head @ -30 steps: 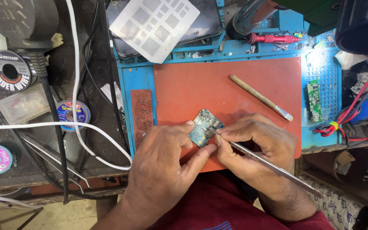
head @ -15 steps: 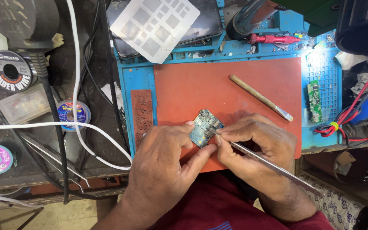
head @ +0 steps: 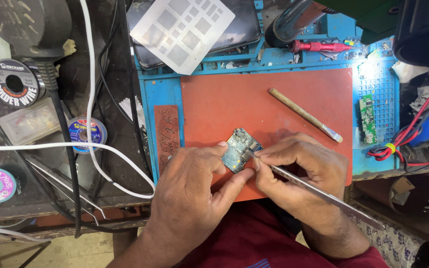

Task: The person uses a metal pick tool to scrape and clean a small blue circuit board on a red mat. They then switch to a soldering iron to work on the same board, applying heat to specific areas. The workspace contains various electronics repair tools and components.

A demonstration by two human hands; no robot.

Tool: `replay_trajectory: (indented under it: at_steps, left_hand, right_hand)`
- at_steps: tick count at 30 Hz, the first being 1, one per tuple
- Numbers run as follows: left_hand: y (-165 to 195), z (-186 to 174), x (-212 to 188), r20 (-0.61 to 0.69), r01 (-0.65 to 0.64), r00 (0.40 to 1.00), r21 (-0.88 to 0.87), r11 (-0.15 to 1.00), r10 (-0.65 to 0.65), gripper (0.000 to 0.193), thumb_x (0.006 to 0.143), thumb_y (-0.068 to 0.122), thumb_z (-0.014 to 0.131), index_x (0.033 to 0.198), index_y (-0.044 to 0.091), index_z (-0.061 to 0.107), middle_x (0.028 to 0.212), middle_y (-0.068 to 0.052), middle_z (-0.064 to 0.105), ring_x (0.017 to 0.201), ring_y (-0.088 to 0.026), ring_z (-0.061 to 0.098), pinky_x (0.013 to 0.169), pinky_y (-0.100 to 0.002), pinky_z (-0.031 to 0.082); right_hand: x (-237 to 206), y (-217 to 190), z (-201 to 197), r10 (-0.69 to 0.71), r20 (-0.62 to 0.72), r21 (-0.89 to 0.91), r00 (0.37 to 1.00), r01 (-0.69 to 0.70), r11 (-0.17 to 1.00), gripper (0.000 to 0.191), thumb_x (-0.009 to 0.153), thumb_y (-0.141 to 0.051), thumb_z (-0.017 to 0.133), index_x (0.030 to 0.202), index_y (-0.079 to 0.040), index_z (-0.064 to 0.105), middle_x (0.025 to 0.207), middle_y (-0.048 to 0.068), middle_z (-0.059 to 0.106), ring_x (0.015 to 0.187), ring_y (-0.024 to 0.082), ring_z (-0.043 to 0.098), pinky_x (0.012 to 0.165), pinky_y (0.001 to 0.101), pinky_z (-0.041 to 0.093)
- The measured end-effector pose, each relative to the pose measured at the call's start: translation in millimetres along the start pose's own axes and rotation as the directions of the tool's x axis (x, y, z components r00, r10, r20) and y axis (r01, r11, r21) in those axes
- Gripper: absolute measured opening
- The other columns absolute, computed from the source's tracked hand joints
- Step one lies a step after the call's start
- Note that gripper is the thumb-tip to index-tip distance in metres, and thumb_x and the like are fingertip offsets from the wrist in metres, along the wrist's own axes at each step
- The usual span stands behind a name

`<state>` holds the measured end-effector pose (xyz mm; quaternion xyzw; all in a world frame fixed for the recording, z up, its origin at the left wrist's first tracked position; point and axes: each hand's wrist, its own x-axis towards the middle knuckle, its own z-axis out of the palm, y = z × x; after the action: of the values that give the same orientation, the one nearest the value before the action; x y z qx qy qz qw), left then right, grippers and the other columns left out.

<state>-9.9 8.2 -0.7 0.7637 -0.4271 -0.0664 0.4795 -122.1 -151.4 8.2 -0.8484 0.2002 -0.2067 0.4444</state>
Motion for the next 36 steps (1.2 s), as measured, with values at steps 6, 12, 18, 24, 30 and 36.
replay_trajectory:
  at_steps: [6,12,18,24,30,36]
  left_hand:
    - [-0.4,0.1,0.1,-0.015,-0.035,0.999,0.009,0.999,0.035,0.045,0.082,0.016,0.090,0.103,0.004,0.053,0.099,-0.011,0.068,0.090,-0.026,0.068,0.076,-0.037,0.056]
    - [-0.3,0.7,-0.1,-0.011,-0.019,1.000,0.007,1.000,0.020,0.045,0.082,0.016,0.091,0.105,0.004,0.055,0.095,-0.009,0.067,0.088,-0.025,0.068,0.076,-0.037,0.056]
    - [-0.4,0.9,-0.3,-0.011,-0.014,1.000,0.010,1.000,0.014,0.045,0.082,0.017,0.091,0.106,0.003,0.055,0.093,-0.009,0.067,0.088,-0.025,0.068,0.076,-0.037,0.056]
    - [-1.0,1.4,-0.1,-0.018,-0.030,0.999,0.015,0.999,0.030,0.044,0.083,0.016,0.091,0.104,0.004,0.054,0.097,-0.010,0.068,0.089,-0.026,0.068,0.076,-0.037,0.056]
    - [-0.9,1.3,-0.4,-0.013,-0.023,1.000,0.010,1.000,0.023,0.044,0.083,0.016,0.091,0.103,0.004,0.054,0.100,-0.012,0.069,0.091,-0.027,0.069,0.076,-0.037,0.056]
    - [-0.9,1.2,-0.4,-0.004,-0.009,1.000,0.005,1.000,0.009,0.045,0.082,0.017,0.092,0.104,0.003,0.055,0.101,-0.013,0.069,0.090,-0.026,0.069,0.077,-0.037,0.057]
  right_hand:
    - [-1.4,0.6,-0.7,0.016,0.002,-0.015,1.000,-0.016,1.000,0.017,0.079,0.002,0.082,0.086,0.000,0.068,0.088,0.011,0.074,0.078,0.016,0.075,0.068,0.0252,0.059]
    - [-1.8,0.7,-1.7,-0.011,0.011,-0.028,1.000,0.012,1.000,0.018,0.079,0.002,0.083,0.086,-0.001,0.067,0.089,0.011,0.074,0.079,0.016,0.076,0.070,0.0253,0.060]
    - [-1.6,-0.2,-0.5,-0.039,0.011,-0.040,0.999,0.039,0.998,0.019,0.080,0.002,0.082,0.086,-0.001,0.065,0.089,0.011,0.074,0.080,0.016,0.076,0.072,0.0257,0.060]
    - [-1.9,-0.8,-0.8,-0.039,0.017,-0.065,0.999,0.040,0.997,0.018,0.079,0.002,0.083,0.084,-0.001,0.066,0.088,0.010,0.074,0.078,0.015,0.075,0.069,0.0258,0.059]
    - [-2.5,-0.3,-0.2,-0.034,0.015,-0.064,0.999,0.035,0.997,0.018,0.078,0.002,0.082,0.085,-0.001,0.066,0.088,0.010,0.074,0.079,0.016,0.076,0.069,0.0262,0.060]
    - [-1.6,0.1,0.0,-0.044,0.017,-0.052,0.999,0.045,0.998,0.019,0.079,0.002,0.083,0.086,-0.002,0.066,0.089,0.010,0.074,0.081,0.016,0.076,0.070,0.0254,0.061]
